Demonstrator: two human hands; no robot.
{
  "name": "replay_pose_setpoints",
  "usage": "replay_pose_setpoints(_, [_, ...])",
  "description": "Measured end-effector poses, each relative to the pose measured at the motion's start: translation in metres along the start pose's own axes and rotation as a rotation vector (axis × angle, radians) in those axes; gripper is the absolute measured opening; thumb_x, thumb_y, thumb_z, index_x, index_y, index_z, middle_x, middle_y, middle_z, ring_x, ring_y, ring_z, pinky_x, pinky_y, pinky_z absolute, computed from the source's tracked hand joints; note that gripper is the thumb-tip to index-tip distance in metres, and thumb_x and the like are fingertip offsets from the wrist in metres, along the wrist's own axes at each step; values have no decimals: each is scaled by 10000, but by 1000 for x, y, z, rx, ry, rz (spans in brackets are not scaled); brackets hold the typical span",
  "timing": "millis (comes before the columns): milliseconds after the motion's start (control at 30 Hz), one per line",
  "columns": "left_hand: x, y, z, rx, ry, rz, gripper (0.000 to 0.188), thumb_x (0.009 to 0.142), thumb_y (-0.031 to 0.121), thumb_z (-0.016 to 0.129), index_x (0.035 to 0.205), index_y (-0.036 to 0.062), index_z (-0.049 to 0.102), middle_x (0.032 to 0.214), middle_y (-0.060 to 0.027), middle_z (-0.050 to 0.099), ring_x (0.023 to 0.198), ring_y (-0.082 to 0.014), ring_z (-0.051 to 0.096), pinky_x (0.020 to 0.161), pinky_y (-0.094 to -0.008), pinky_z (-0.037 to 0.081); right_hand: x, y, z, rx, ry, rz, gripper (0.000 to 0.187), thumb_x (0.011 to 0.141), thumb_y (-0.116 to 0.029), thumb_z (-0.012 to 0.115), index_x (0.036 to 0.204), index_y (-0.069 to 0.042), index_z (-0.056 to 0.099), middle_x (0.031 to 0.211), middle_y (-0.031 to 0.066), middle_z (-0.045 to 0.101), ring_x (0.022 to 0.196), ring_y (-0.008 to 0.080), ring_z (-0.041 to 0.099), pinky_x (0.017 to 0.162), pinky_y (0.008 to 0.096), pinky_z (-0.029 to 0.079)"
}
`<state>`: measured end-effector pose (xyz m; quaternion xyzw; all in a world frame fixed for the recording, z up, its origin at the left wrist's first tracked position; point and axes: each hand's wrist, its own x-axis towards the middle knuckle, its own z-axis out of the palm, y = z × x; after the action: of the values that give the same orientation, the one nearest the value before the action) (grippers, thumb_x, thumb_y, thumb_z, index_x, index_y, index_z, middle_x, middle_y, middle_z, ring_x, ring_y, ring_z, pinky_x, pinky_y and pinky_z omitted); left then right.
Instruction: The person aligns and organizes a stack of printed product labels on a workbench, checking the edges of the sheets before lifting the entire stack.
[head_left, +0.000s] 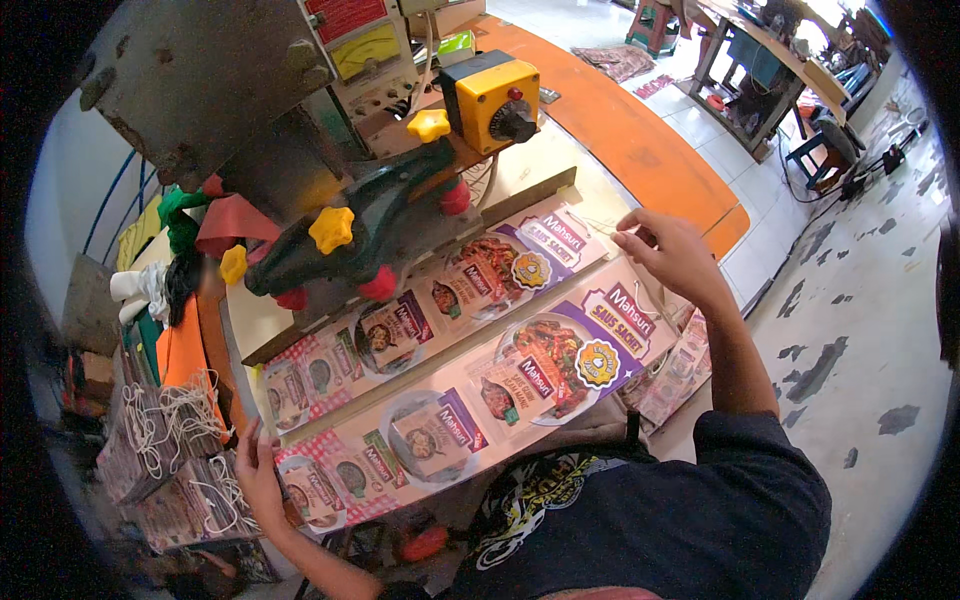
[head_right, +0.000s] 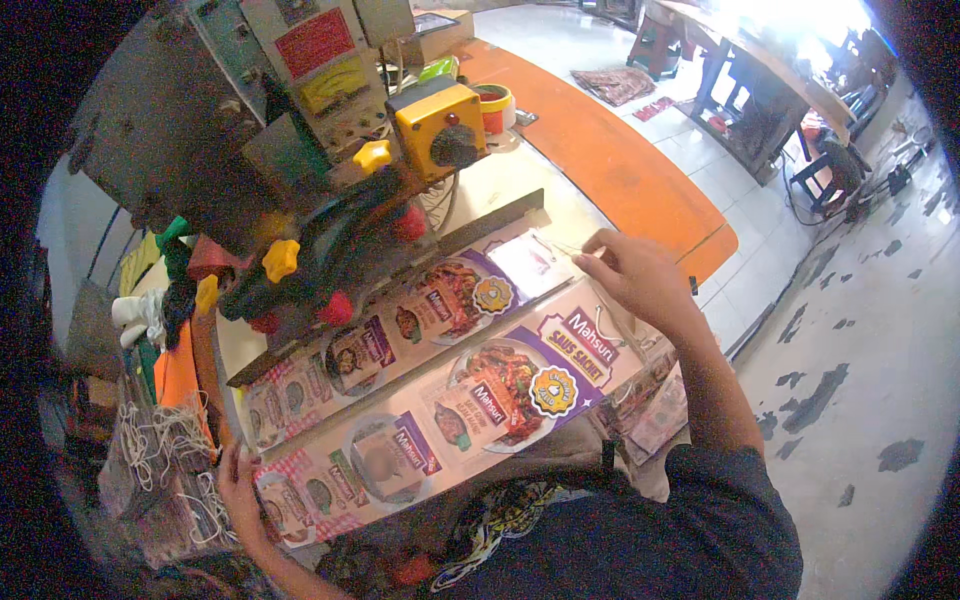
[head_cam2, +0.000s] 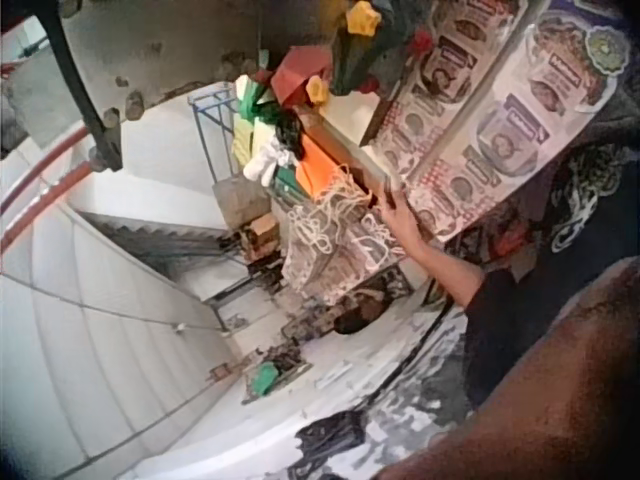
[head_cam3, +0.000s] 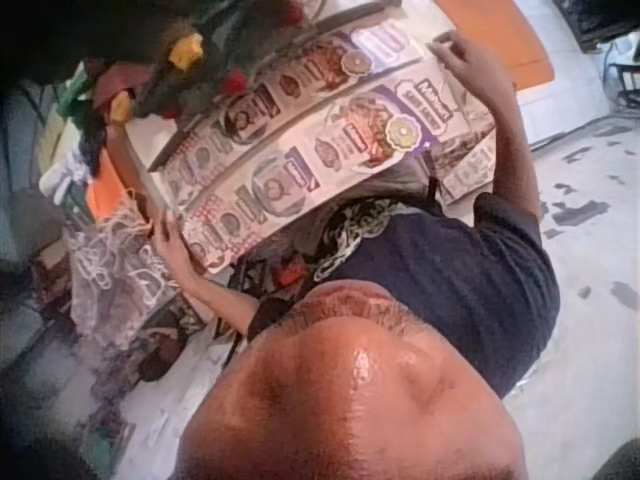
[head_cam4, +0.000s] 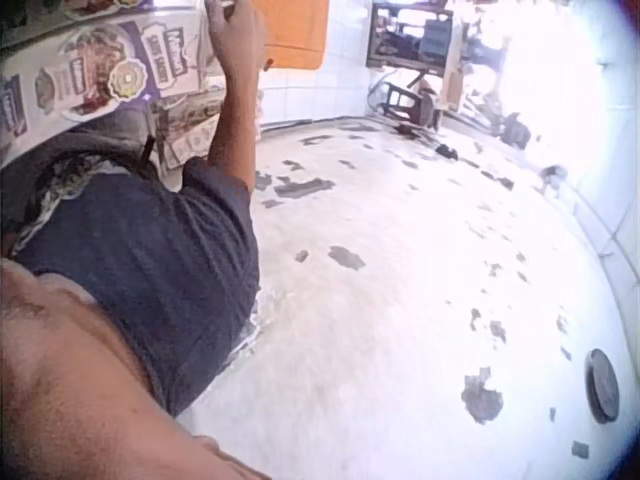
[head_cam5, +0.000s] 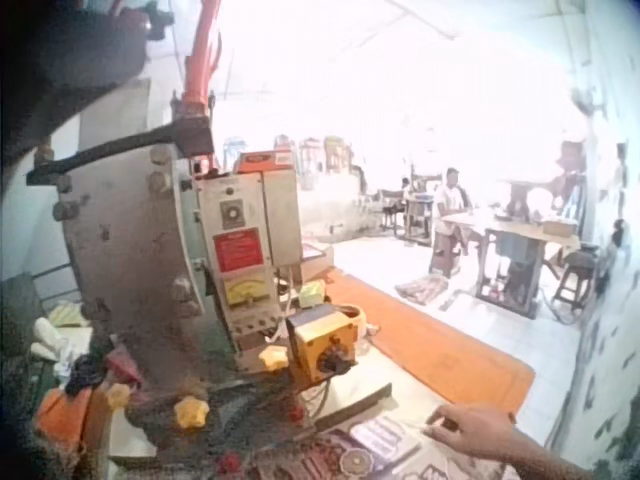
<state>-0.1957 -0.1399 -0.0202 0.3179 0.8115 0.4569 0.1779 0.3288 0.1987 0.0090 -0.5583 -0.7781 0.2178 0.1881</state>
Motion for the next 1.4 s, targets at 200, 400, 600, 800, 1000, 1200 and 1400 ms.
replay_pose_setpoints(200, [24, 18, 5, 98, -155, -62, 428, 1036, 207, 604, 1433, 48, 588, 960, -21, 631, 815, -89, 547, 716, -230, 450, 39, 8, 20, 334, -177, 34, 354, 981, -368, 662, 1239, -126, 681, 781, 71, 697, 734, 170, 667, 697, 351, 512])
replay_pose_setpoints(400, [32, 15, 12, 30, -179, 18, 423, 1027, 176, 593, 1417, 11, 590, 986, -4, 651, 783, -78, 525, 695, -229, 422, 57, 17, 27, 485, -281, 0, 384, 974, -297, 683, 1259, -39, 678, 757, 45, 664, 662, 96, 591, 614, 281, 471])
replay_pose_setpoints(600, [38, 22, 17, 69, -221, -20, 398, 1033, 197, 602, 1401, 47, 622, 927, 34, 658, 678, -34, 476, 588, -201, 382, 60, 14, 29, 525, -316, 32, 394, 1004, -257, 674, 1271, 28, 621, 730, -35, 590, 630, 42, 519, 560, 220, 394])
replay_pose_setpoints(800, [37, 20, 20, 80, -204, -6, 394, 1025, 227, 626, 1397, 95, 640, 858, 48, 650, 604, -17, 445, 526, -189, 362, 55, 15, 34, 560, -254, 54, 339, 978, -292, 681, 1240, -78, 662, 788, 52, 670, 715, 102, 597, 638, 286, 462])
replay_pose_setpoints(1000, [44, 6, 17, 40, -194, -60, 401, 1024, 247, 629, 1397, 99, 640, 850, 32, 675, 634, -17, 527, 515, -192, 394, 50, 6, 30, 487, -243, -11, 362, 979, -262, 669, 1301, -98, 653, 813, 57, 686, 727, 114, 606, 674, 299, 490])
replay_pose_setpoints(1200, [46, -1, 22, 16, -132, -48, 424, 1022, 280, 635, 1401, 92, 634, 728, 44, 638, 549, -21, 490, 488, -193, 378, 55, 12, 39, 413, -273, 8, 365, 977, -253, 661, 1312, -113, 699, 826, 59, 712, 753, 131, 633, 695, 311, 516])
replay_pose_setpoints(1400, [54, 2, 19, 57, -175, -33, 447, 989, 326, 680, 1350, 63, 672, 664, 81, 516, 513, -12, 400, 464, -210, 348, 57, 16, 46, 454, -195, 39, 358, 969, -265, 686, 1287, -105, 720, 898, 93, 747, 748, 116, 618, 682, 295, 507])
